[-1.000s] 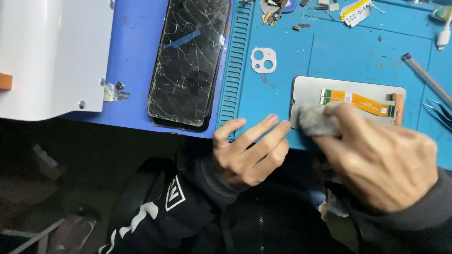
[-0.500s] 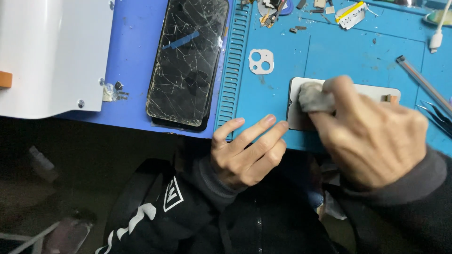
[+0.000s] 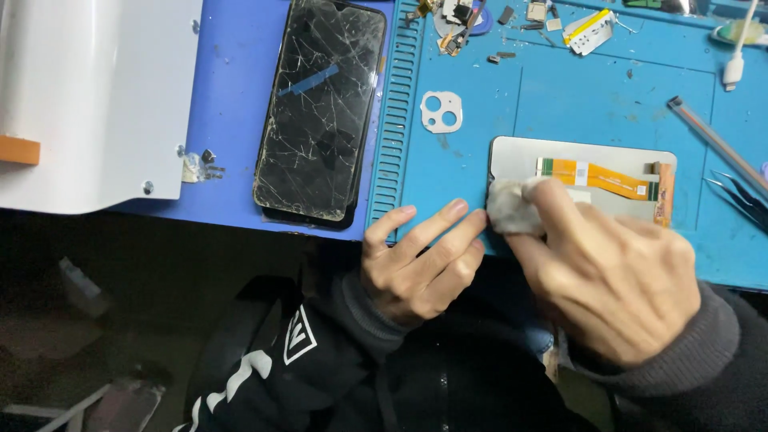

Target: Cleaning a mobile phone LCD assembly with a cloth and liquid solvent before using a precision scraper tool on the edges.

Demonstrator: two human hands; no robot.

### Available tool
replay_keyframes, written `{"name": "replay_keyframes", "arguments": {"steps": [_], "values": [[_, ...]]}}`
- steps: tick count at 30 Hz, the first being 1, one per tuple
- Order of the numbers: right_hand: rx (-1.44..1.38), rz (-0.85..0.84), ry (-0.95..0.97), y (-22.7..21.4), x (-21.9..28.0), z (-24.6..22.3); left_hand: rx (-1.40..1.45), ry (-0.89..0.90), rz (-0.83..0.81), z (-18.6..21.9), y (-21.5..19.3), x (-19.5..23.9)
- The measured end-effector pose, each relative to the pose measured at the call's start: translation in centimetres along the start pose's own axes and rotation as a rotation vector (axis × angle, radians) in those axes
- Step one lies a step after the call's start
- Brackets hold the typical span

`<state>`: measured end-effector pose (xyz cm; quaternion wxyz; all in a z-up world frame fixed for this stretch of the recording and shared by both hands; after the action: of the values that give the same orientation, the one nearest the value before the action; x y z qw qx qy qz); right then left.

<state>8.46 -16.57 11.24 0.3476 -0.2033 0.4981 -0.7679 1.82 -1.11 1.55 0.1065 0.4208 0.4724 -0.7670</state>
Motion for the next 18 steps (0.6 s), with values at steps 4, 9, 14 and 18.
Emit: {"name": "replay_keyframes", "arguments": {"steps": [4, 9, 14, 18], "values": [[-0.155, 0.034, -0.027, 0.0, 1.2, 0.0, -0.003, -0.004, 0.010, 0.2, 0.4, 0.1], [-0.284, 0.105, -0.147, -0.7, 5.0, -0.5, 0.016, -0.016, -0.020, 0.1, 0.1, 0.0], [-0.521, -0.041, -0.111, 0.5, 8.8, 3.2, 0.008, -0.007, -0.039, 0.1, 0.5, 0.0], [-0.526, -0.095, 0.100, 10.0, 15.2, 10.2, 0.017, -0.011, -0.065, 0.4, 0.9, 0.1]]}}
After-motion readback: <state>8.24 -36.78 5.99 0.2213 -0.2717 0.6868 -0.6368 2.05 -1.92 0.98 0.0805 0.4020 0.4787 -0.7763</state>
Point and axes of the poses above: each hand's wrist, its own x-axis away from the middle knuckle, its own y-axis out of the palm, z = x × y, the point moved 3 cm from there along -x, towards the middle knuckle, and after that the axes turned 2 degrees about -z, right-handed, at the moved point
